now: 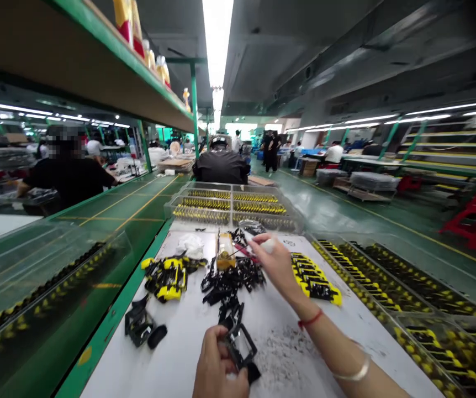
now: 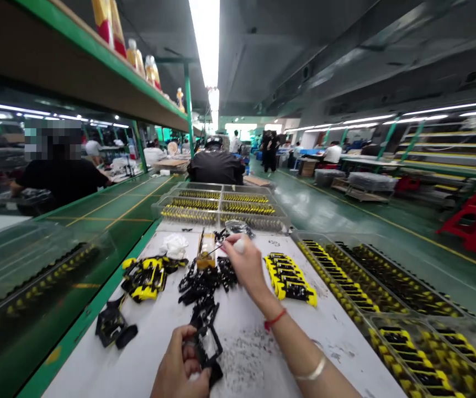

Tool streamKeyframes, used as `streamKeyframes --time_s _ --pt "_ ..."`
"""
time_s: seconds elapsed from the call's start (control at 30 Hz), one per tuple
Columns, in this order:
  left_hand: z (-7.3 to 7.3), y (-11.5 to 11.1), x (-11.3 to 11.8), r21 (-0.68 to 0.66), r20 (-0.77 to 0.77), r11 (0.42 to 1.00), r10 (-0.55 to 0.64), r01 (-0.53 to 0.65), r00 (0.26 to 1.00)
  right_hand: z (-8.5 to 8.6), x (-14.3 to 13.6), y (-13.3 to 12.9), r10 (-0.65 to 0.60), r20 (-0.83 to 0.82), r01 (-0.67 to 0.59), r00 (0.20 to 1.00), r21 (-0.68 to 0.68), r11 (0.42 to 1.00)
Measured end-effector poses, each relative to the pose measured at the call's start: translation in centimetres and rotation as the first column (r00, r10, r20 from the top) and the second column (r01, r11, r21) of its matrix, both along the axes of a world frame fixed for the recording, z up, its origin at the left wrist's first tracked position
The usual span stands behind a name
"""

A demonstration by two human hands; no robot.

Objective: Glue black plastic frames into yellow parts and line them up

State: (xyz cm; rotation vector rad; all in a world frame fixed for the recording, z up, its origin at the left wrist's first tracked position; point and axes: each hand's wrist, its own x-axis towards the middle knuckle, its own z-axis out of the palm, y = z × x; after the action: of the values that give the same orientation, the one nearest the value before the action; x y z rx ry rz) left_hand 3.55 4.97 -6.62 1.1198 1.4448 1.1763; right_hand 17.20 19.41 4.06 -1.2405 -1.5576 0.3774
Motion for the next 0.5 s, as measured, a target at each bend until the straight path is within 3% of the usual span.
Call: streamKeyframes --time_s 0.17,0.3,0.5 --pt "2.2 -0.5 -0.4 -0.017 -0.076 1.000 -0.018 0.017 0.997 -0.8 1.8 -4.7 0.120 -0.140 -0.152 0.983 -0.255 0.955" --pt "2.3 -0.7 -0.7 0.008 -0.049 1.000 -0.017 0.018 0.999 -1.9 1.7 -6.8 0.200 -0.170 -0.250 0.965 -0.360 0.899" --pt "1.9 -0.9 -0.6 0.039 -0.025 0.999 -0.025 0.026 0.999 -2.4 0.9 -7.0 0.230 -0.113 -0.256 0.967 -0.419 0.871"
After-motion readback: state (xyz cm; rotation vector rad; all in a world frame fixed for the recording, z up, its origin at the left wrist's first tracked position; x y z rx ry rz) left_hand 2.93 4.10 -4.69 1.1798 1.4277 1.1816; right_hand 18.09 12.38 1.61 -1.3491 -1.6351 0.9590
